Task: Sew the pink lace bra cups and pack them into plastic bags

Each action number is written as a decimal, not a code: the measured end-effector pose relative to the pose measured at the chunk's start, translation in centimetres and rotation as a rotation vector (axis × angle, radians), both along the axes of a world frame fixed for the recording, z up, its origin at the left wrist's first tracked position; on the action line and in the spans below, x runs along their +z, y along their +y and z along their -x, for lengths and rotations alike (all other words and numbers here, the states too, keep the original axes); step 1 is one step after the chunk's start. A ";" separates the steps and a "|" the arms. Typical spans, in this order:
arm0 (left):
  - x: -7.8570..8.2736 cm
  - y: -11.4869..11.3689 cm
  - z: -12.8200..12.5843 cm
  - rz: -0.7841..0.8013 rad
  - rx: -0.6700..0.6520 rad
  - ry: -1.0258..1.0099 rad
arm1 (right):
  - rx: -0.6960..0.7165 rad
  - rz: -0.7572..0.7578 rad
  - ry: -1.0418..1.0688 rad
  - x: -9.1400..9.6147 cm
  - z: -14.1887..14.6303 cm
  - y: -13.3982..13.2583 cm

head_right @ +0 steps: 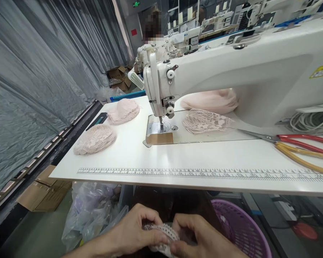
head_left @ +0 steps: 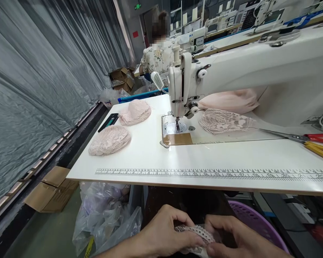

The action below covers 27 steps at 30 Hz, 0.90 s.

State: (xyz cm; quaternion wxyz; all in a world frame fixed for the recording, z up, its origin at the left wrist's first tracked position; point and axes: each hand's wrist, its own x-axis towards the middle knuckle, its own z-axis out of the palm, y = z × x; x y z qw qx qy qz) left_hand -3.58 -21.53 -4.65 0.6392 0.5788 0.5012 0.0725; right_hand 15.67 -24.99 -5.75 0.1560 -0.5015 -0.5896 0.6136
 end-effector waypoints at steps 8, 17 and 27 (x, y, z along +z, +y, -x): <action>0.7 1.2 1.6 0.266 0.102 -0.129 | -0.054 0.182 0.122 -1.9 -0.5 -0.1; -0.8 0.8 1.5 0.254 0.032 -0.127 | -0.030 0.095 0.011 -2.1 -2.1 -0.7; -1.0 0.2 0.6 -0.088 -0.160 0.106 | -0.074 0.017 0.020 -2.6 0.4 -1.0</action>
